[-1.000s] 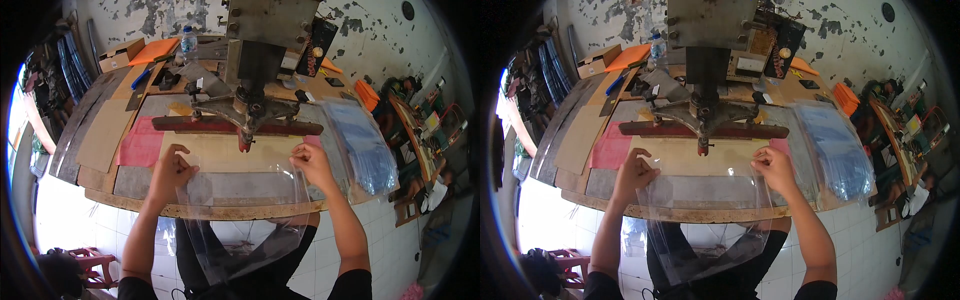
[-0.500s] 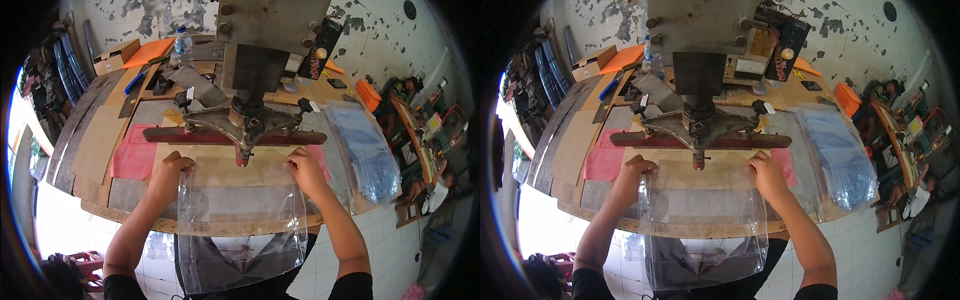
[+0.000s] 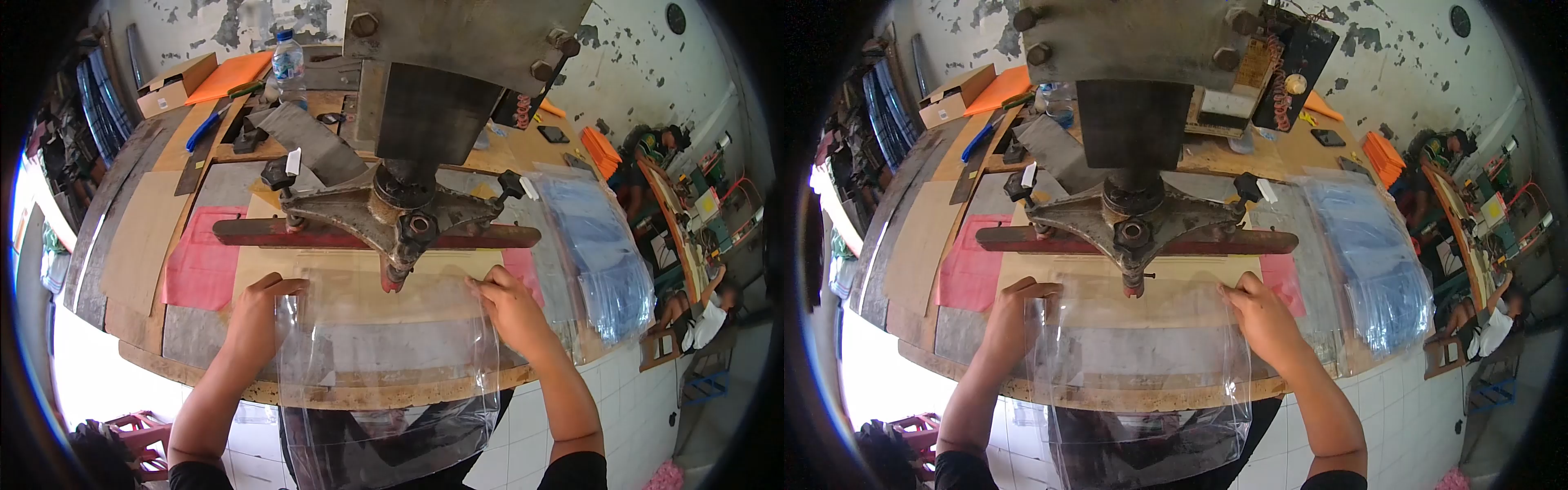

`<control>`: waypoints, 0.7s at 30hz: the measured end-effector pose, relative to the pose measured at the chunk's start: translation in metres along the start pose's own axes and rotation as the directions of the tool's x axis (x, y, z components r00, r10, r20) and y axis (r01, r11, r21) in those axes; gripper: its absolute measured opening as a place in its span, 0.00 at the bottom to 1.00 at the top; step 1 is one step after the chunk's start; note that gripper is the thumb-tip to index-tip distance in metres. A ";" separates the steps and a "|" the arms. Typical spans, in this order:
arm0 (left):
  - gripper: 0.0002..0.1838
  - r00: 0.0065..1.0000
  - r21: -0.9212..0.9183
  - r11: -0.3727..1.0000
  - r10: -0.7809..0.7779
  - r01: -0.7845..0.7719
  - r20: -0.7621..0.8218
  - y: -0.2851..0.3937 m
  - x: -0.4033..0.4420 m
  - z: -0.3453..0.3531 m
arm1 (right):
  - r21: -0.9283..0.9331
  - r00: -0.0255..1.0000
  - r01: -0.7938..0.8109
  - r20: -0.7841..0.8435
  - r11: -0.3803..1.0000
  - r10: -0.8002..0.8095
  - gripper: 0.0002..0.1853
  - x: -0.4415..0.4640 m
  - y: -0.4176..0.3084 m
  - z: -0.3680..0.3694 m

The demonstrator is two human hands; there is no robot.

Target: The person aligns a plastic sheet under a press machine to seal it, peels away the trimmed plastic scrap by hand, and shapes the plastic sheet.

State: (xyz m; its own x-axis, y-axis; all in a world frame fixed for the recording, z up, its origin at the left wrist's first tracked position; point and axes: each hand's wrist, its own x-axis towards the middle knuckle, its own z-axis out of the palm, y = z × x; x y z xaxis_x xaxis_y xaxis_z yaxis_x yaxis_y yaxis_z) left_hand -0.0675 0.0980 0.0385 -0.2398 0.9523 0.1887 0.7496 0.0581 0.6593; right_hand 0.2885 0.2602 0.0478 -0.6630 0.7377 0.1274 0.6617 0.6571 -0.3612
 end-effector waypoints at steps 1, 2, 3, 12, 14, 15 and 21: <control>0.27 1.000 -0.002 1.000 -0.002 0.002 0.002 0.001 0.001 -0.001 | 0.013 0.999 0.024 -0.023 1.000 -0.024 0.16 0.000 0.002 0.001; 0.26 1.000 -0.003 1.000 0.004 -0.004 0.001 0.002 0.001 -0.001 | 0.013 1.000 0.022 -0.019 1.000 -0.022 0.16 0.002 0.005 0.002; 0.25 1.000 -0.005 1.000 0.009 -0.009 0.002 0.003 0.002 0.000 | 0.017 0.998 0.038 -0.047 0.999 -0.037 0.18 0.005 0.009 0.005; 0.19 0.997 0.048 0.997 0.066 -0.063 -0.048 -0.001 0.016 0.012 | -0.024 0.982 0.102 -0.159 0.995 -0.104 0.25 0.020 0.035 0.018; 0.19 0.997 0.045 0.997 0.061 -0.059 -0.049 0.000 0.017 0.012 | -0.022 0.977 0.106 -0.184 0.994 -0.108 0.26 0.020 0.036 0.020; 0.19 0.997 0.045 0.998 0.056 -0.053 -0.051 0.001 0.017 0.012 | -0.035 0.974 0.107 -0.198 0.994 -0.112 0.26 0.020 0.036 0.020; 0.20 0.998 0.054 0.998 0.043 -0.041 -0.036 0.000 0.018 0.011 | -0.051 0.969 0.079 -0.232 0.996 -0.088 0.26 0.019 0.033 0.024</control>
State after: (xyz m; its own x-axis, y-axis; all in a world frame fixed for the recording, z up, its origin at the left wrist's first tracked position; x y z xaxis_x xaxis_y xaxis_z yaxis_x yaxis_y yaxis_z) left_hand -0.0647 0.1181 0.0338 -0.2292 0.9426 0.2427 0.7913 0.0352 0.6105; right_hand 0.2893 0.2923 0.0162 -0.6195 0.6927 0.3693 0.6245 0.7200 -0.3028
